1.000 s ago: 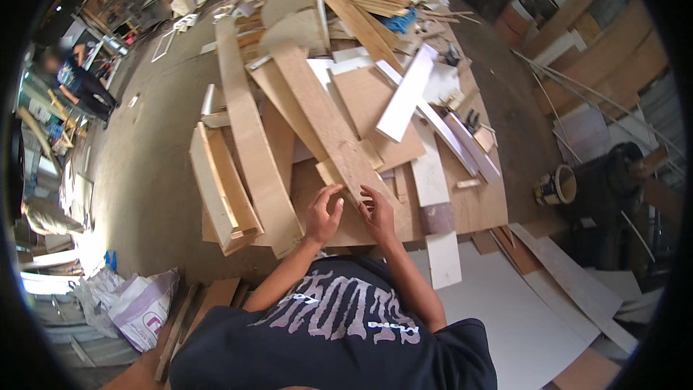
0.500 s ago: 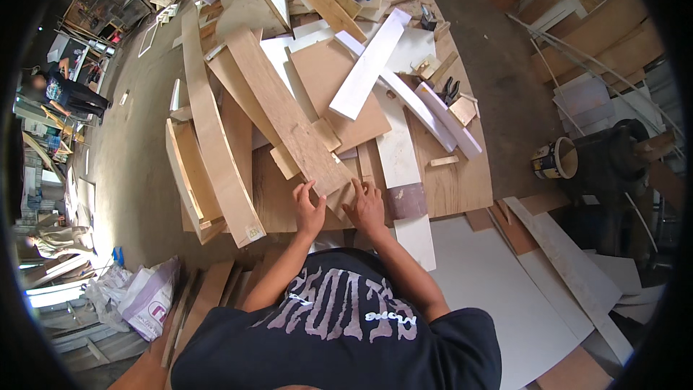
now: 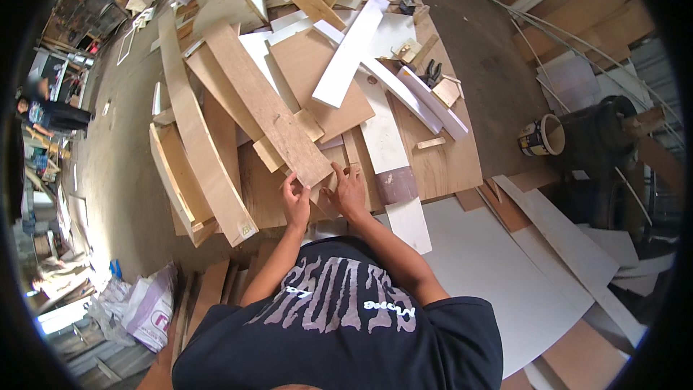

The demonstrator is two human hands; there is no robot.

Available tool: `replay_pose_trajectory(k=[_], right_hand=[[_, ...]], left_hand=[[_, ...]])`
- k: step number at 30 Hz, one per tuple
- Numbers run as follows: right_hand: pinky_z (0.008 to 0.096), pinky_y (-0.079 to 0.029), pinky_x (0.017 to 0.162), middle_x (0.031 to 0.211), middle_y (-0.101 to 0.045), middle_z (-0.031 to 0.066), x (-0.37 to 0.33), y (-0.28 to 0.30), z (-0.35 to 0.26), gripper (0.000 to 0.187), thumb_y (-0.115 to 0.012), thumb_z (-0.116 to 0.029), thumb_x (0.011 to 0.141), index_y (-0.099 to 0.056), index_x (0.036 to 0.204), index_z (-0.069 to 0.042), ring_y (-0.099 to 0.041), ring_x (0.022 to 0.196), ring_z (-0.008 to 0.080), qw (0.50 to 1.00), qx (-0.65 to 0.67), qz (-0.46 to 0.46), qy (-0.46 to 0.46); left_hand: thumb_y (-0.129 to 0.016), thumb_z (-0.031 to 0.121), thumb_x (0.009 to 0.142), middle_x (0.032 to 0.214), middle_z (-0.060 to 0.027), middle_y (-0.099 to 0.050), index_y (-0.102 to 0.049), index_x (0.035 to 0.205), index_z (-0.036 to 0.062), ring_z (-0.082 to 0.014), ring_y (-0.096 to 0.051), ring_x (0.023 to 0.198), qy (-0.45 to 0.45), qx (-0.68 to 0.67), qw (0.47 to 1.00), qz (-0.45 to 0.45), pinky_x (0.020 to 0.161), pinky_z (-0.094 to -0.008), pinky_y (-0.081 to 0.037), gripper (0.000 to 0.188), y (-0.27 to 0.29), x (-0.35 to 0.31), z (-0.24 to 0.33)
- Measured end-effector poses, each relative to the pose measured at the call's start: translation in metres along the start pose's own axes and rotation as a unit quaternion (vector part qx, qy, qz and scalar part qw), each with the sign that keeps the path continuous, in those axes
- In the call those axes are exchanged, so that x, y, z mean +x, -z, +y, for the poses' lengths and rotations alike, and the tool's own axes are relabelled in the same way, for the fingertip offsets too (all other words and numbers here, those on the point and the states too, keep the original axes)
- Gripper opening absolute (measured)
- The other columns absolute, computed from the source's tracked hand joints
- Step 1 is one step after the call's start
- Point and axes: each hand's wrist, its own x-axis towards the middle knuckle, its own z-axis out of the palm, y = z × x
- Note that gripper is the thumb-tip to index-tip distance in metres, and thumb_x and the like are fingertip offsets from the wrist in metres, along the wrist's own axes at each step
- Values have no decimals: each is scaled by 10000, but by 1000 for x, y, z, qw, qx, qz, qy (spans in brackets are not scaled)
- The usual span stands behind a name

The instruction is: The person selects wooden pieces from a pile, uses a hammer to remove nails from the joined wooden boards, and separates the pieces by hand.

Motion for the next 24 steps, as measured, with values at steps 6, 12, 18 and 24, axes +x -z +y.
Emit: replay_pose_trajectory(k=[6,12,18,24], right_hand=[[476,-506,1064,1348,-608,224,-28,40,25,799,-871,-138,809,-521,1526,-95,-603,1235,424,989,90,115,-24],[520,-449,1113,1469,-515,231,-97,67,84,913,-905,-271,780,-475,1575,-143,-519,1355,424,972,-20,176,-152],[621,-318,1207,1652,-329,252,-125,56,105,1239,-951,-502,672,-296,1677,-193,-367,1499,479,965,-65,134,-216],[601,-357,1146,1571,-411,227,-122,42,122,1160,-954,-426,624,-417,1632,-226,-447,1409,440,965,-90,149,-197]], left_hand=[[-690,110,932,1445,-140,-523,-638,1367,86,-282,-538,1298,-231,102,967,-4,979,-396,-531,439,-10,-17,34],[-678,50,932,1298,-160,-662,-690,1281,69,-336,-647,1174,-244,80,897,-361,933,-417,-577,350,-55,-14,52],[-709,94,925,1319,-198,-632,-642,1345,54,-366,-630,1220,-220,119,874,-416,1011,-437,-537,428,-95,-16,31],[-742,178,911,1322,-259,-597,-557,1422,17,-421,-594,1237,-181,205,878,-393,1089,-470,-482,567,-120,-20,7]])
